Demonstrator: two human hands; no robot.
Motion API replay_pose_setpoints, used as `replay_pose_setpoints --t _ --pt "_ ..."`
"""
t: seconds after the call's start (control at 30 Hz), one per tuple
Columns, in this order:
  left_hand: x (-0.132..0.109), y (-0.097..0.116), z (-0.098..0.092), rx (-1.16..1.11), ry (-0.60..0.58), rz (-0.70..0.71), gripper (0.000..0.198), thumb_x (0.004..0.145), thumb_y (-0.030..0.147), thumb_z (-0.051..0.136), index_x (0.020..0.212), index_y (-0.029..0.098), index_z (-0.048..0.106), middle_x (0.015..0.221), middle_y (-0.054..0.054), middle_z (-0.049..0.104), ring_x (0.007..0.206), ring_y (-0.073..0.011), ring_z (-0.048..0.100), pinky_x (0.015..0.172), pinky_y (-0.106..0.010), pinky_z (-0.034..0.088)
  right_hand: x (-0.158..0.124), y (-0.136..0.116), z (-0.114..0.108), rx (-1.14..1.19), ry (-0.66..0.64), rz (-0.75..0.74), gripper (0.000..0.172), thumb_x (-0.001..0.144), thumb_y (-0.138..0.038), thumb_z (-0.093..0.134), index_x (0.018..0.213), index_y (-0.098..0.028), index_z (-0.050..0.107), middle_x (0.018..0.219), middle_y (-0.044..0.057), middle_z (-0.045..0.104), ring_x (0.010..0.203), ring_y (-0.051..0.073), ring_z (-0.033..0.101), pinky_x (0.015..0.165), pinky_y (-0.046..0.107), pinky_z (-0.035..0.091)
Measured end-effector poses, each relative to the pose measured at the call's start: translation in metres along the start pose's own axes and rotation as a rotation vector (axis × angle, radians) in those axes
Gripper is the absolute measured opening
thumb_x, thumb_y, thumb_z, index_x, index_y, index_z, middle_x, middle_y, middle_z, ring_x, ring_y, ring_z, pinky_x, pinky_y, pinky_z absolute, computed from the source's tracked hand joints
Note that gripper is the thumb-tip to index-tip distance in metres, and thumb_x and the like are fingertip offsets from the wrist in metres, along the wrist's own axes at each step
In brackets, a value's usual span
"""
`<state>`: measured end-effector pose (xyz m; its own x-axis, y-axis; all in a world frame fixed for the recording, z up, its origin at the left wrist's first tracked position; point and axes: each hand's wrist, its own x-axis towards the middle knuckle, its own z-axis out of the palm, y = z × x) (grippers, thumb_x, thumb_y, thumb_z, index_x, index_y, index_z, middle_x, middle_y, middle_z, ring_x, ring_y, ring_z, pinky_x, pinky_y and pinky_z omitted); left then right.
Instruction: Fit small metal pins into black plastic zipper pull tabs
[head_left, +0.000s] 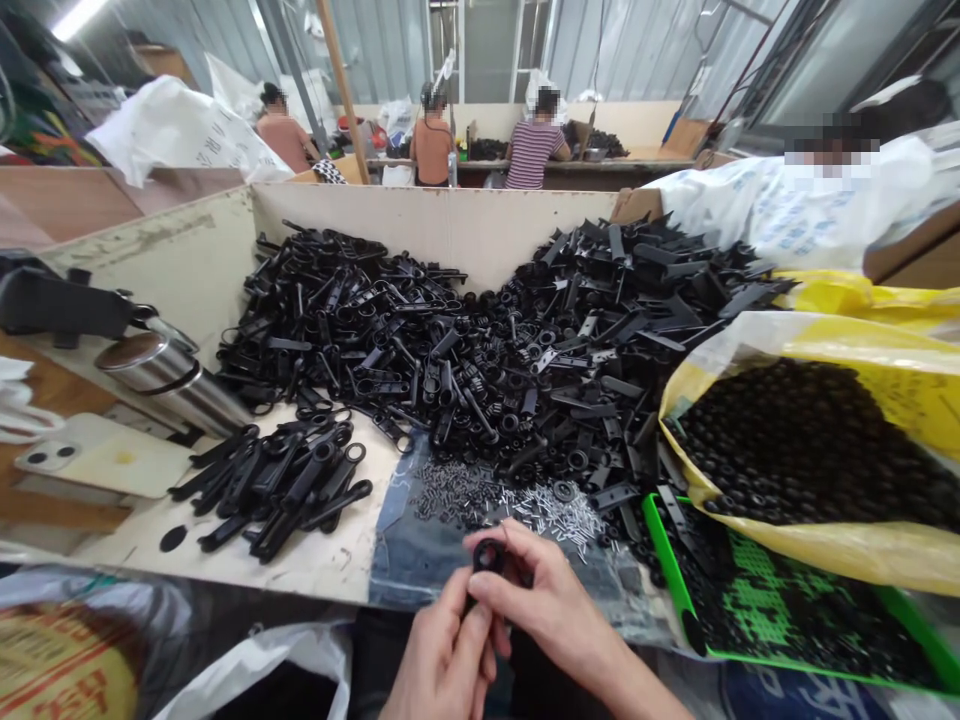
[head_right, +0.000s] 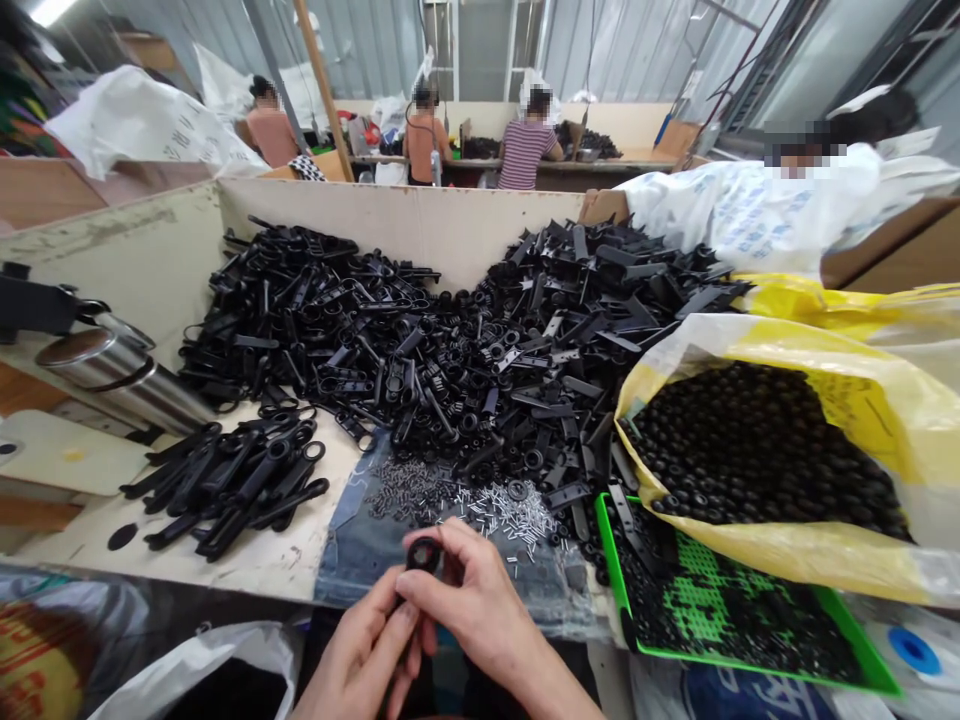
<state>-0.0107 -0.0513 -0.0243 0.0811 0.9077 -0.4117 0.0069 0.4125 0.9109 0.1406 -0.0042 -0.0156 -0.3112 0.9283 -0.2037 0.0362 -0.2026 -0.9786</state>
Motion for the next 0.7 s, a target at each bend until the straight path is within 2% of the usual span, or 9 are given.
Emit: replay_pose_setpoints --t 0.07,0.23,0.3,0.37,0.47,0.57,0.63,0.67,0.7 --pt "-0.003 -0.003 -0.003 0.083 -0.047 0.060 0.044 0.089 0.062 0.059 0.100 0.021 0.070 0.053 0.004 0.055 0.041 -0.0103 0.042 0.041 -0.020 0.034 0.001 0.005 0.000 -0.005 -0.070 -0.009 0.027 0.087 -0.045 0.070 0.093 -0.019 0.068 0.083 -0.002 0.058 0.050 0.011 0.061 0.047 0.022 0.047" --pt "0.000 -0.025 -0.006 0.229 0.027 0.149 0.038 0.091 0.059 0.056 0.089 0.023 0.069 0.055 0.001 0.058 0.045 -0.0128 0.047 0.047 -0.021 0.040 -0.006 0.035 0.013 -0.296 0.119 -0.157 0.028 0.093 -0.044 0.062 0.078 -0.020 0.065 0.077 0.000 0.057 0.069 0.016 0.061 0.060 0.024 0.048" --pt "0.002 -0.034 -0.005 0.260 0.047 0.126 0.041 0.093 0.059 0.052 0.092 0.022 0.069 0.057 0.001 0.061 0.042 -0.0119 0.047 0.044 -0.021 0.039 -0.006 0.045 0.017 -0.338 0.162 -0.212 0.026 0.094 -0.042 0.060 0.081 -0.021 0.065 0.078 0.001 0.058 0.070 0.017 0.061 0.062 0.024 0.049" --pt "0.004 -0.037 -0.010 0.276 0.095 0.180 0.041 0.095 0.056 0.050 0.097 0.021 0.071 0.065 -0.001 0.068 0.046 -0.0130 0.055 0.046 -0.022 0.043 -0.003 0.046 0.018 -0.353 0.175 -0.251 0.026 0.093 -0.043 0.060 0.082 -0.021 0.067 0.079 0.001 0.060 0.072 0.018 0.062 0.064 0.024 0.050" --pt "0.006 -0.024 -0.033 0.385 0.305 0.397 0.029 0.095 0.044 0.053 0.102 0.023 0.073 0.088 -0.005 0.077 0.074 -0.0194 0.070 0.069 -0.027 0.054 0.006 0.036 0.014 -0.351 0.136 -0.242 0.027 0.092 -0.047 0.062 0.095 -0.022 0.071 0.077 0.000 0.062 0.066 0.017 0.060 0.060 0.024 0.049" --pt "0.014 0.007 -0.075 0.704 0.634 0.637 0.018 0.093 0.033 0.060 0.098 0.022 0.073 0.094 -0.007 0.077 0.092 -0.0244 0.069 0.085 -0.035 0.052 0.015 0.021 0.005 -0.348 0.107 -0.207 0.043 0.094 -0.051 0.058 0.124 -0.022 0.067 0.074 -0.002 0.063 0.055 0.014 0.054 0.052 0.023 0.045" --pt "0.026 0.027 -0.104 0.974 0.881 0.749 0.016 0.091 0.030 0.062 0.091 0.020 0.074 0.094 -0.010 0.075 0.100 -0.0298 0.064 0.096 -0.047 0.045 0.019 0.012 -0.002 -0.386 0.146 -0.209 0.043 0.095 -0.052 0.054 0.122 -0.021 0.069 0.072 -0.001 0.065 0.054 0.014 0.054 0.051 0.023 0.044" --pt "0.033 0.033 -0.116 1.110 0.976 0.732 0.014 0.090 0.028 0.063 0.087 0.019 0.074 0.100 -0.012 0.075 0.106 -0.0328 0.062 0.099 -0.052 0.040 0.020 0.009 -0.006 -0.413 0.171 -0.216 0.041 0.095 -0.052 0.054 0.115 -0.022 0.072 0.074 0.000 0.067 0.056 0.015 0.056 0.053 0.024 0.045" --pt "0.041 0.037 -0.126 1.237 1.011 0.697 0.014 0.089 0.025 0.063 0.086 0.019 0.075 0.108 -0.014 0.074 0.111 -0.0358 0.059 0.100 -0.056 0.037 0.021 0.006 -0.011 -0.441 0.186 -0.224 0.038 0.096 -0.052 0.054 0.109 -0.022 0.074 0.076 0.001 0.070 0.059 0.016 0.059 0.056 0.024 0.047"
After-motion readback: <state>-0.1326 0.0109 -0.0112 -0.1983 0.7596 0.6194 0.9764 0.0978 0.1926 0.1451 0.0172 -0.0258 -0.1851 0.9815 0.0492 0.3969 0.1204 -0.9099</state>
